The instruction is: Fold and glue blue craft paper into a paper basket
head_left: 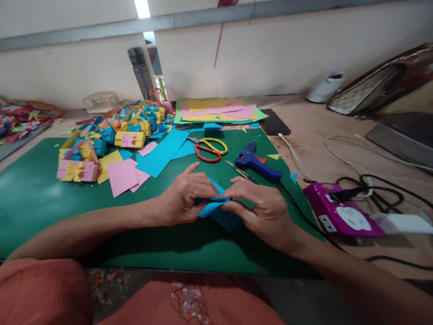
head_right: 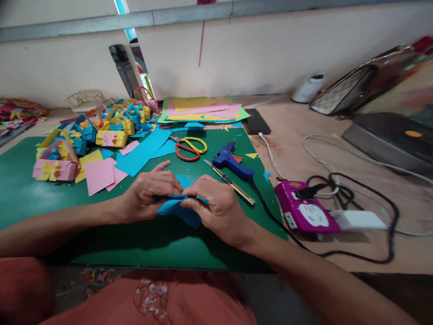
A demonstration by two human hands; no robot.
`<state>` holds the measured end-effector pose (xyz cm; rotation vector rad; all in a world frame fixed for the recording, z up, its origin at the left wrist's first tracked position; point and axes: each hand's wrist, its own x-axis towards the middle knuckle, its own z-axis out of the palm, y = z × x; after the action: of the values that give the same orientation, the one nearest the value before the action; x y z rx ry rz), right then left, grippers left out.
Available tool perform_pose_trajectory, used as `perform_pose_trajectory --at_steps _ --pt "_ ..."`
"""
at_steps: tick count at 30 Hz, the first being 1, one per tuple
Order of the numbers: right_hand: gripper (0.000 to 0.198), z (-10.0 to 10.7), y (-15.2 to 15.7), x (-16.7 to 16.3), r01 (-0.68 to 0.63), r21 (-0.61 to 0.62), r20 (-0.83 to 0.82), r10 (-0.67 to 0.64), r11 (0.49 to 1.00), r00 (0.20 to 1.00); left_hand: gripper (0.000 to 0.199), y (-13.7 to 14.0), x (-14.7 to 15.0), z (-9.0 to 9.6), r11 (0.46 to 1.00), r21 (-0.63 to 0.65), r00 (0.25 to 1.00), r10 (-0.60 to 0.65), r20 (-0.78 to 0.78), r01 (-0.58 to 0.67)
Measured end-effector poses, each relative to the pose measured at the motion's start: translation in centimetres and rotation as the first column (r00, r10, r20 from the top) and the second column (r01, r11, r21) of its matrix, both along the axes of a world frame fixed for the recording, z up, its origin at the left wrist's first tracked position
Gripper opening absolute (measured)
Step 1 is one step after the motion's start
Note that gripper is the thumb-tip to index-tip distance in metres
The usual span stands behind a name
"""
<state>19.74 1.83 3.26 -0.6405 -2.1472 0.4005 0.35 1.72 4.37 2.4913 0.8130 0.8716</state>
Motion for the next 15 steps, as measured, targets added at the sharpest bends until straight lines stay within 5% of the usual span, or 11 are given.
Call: perform_pose_trajectory --at_steps 15 --pt "0.006 0.25 -0.06 -0.01 -0.012 -0.005 0.010 0.012 1.000 1.000 0.010 0.14 -0.02 -0.51 1.000 0.027 1.000 -0.015 -0.004 0.015"
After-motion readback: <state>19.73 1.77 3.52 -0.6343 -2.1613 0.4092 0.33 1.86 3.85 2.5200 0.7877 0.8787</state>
